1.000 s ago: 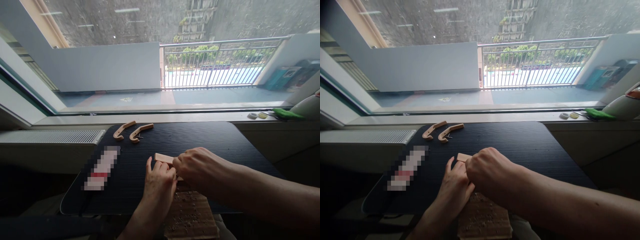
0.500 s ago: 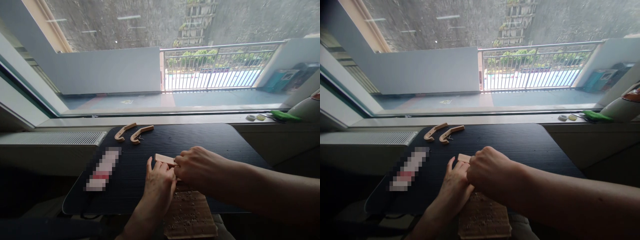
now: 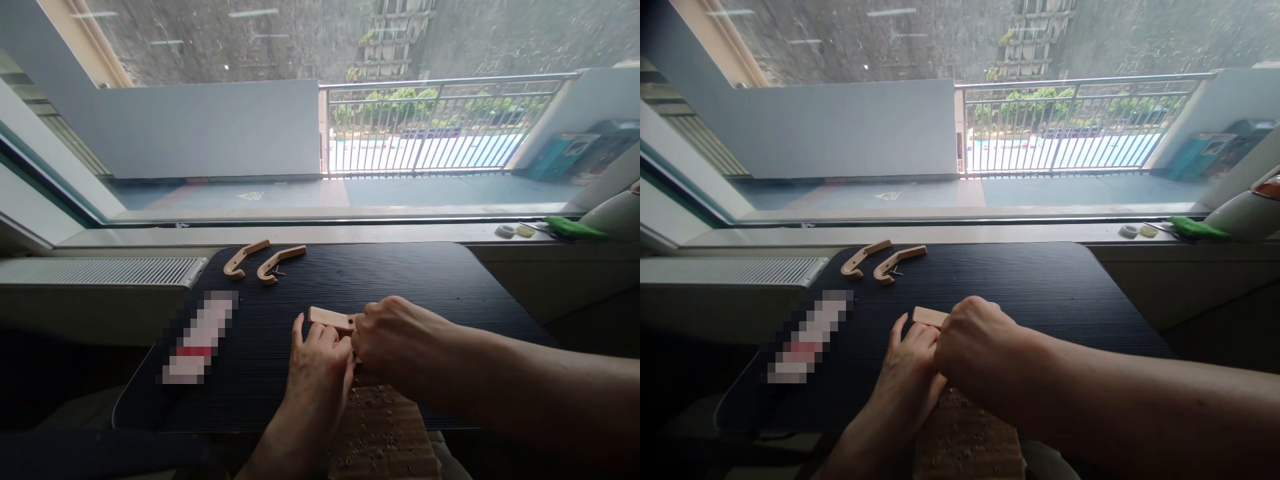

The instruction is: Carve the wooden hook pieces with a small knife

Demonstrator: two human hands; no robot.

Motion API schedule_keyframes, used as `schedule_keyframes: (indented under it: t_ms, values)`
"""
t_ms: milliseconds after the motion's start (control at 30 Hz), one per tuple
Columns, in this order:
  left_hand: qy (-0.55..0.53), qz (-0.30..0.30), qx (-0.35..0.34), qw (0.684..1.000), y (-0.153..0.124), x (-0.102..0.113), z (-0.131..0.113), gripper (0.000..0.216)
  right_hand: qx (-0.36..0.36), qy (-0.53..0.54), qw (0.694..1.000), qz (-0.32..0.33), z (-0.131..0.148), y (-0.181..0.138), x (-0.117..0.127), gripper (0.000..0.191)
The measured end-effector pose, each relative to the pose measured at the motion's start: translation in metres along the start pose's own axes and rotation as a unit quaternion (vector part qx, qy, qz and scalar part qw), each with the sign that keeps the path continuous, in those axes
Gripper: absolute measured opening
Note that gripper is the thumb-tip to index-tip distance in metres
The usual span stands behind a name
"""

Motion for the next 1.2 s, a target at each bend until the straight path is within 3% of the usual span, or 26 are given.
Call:
schedule_keyframes:
  t_ms: [133, 300, 533, 733, 867, 1100, 1200]
  values:
    - [-0.004, -0.005, 0.001, 1.000, -0.001, 0.000, 0.000, 0.016, 0.010, 0.006, 1.000, 0.016, -0.004, 0.003, -0.004, 0.013]
    - [0.008, -0.017, 0.001, 1.000, -0.002, 0.005, -0.002, 0.013, -0.028, 0.000, 0.998, 0.056, -0.003, 0.001, 0.005, 0.008]
    - [0.015, -0.018, 0.010, 1.000, -0.005, 0.014, -0.006, 0.013, -0.043, -0.023, 0.998, -0.032, 0.008, -0.009, 0.011, 0.014]
    - [0.014, -0.009, 0.009, 1.000, -0.003, 0.005, -0.003, 0.016, 0.000, -0.057, 0.998, 0.014, 0.018, -0.004, 0.008, 0.012]
    - [0.010, -0.012, 0.012, 1.000, 0.000, -0.004, 0.000, 0.019, -0.014, -0.053, 0.998, 0.039, 0.018, 0.002, 0.008, 0.014]
    - [-0.008, -0.010, 0.001, 1.000, -0.001, -0.002, 0.002, 0.019, -0.030, -0.022, 0.999, 0.030, 0.006, 0.007, 0.004, 0.014]
    - [-0.009, -0.020, -0.003, 1.000, -0.003, -0.001, 0.001, 0.016, -0.008, 0.005, 1.000, -0.011, -0.003, 0.007, -0.001, 0.011]
Point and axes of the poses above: each hand's wrist, its own y-axis towards the middle knuckle, its own x-axis out of the back of the hand, z = x × y, the point moved 1 cm from there along y, towards the middle knuckle, and after that the axes turned 15 degrees about y, right-handed, at the moved point
